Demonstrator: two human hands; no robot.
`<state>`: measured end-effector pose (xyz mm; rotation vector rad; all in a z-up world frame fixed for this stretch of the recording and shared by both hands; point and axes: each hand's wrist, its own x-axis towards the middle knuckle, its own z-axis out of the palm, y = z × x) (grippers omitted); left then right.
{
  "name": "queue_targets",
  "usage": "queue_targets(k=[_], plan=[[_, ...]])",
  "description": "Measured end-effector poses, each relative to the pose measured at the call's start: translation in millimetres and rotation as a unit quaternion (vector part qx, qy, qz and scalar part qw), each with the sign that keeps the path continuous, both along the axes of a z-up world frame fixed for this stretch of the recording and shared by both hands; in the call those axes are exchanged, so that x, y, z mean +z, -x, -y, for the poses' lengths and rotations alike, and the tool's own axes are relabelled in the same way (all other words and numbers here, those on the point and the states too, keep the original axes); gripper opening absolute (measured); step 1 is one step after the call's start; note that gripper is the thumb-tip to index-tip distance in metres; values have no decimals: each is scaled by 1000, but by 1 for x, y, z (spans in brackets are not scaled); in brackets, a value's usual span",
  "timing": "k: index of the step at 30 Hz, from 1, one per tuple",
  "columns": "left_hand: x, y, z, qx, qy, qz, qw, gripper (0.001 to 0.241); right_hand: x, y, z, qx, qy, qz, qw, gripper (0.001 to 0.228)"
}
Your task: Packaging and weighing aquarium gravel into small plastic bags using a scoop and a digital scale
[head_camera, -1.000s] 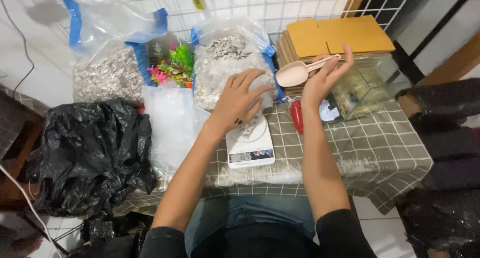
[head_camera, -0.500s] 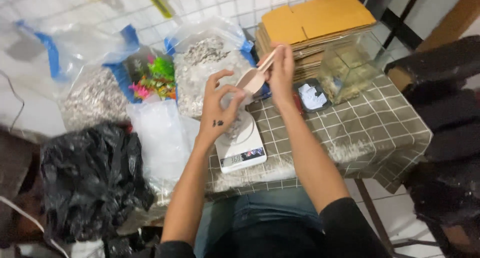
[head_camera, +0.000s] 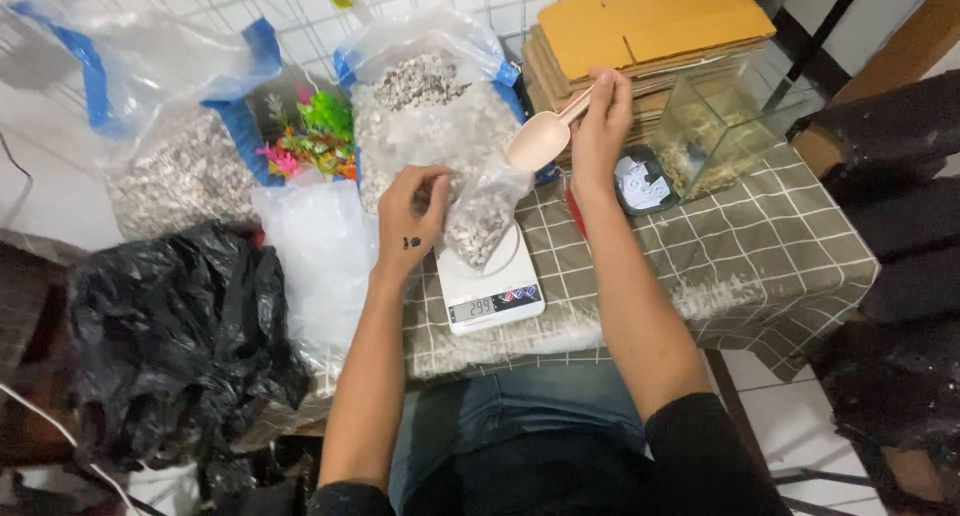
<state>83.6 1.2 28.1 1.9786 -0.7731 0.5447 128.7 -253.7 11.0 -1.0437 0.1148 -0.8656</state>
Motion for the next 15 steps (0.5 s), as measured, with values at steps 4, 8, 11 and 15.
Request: queue_targets(k=[4, 8, 11, 15], plan=[[4, 3, 1, -25, -22, 6, 999, 20, 11, 11, -9, 14, 58, -27, 998, 34], [4, 6, 5, -38, -16, -17, 999, 27, 6, 6, -3, -3, 41, -33, 999, 32], [-1, 3, 5, -51, -25, -26, 998, 32, 8, 6, 0, 20, 13, -58, 998, 34], [-13, -1, 4, -53, -29, -44, 997, 33, 12, 13, -10, 143, 6, -75, 987, 31]])
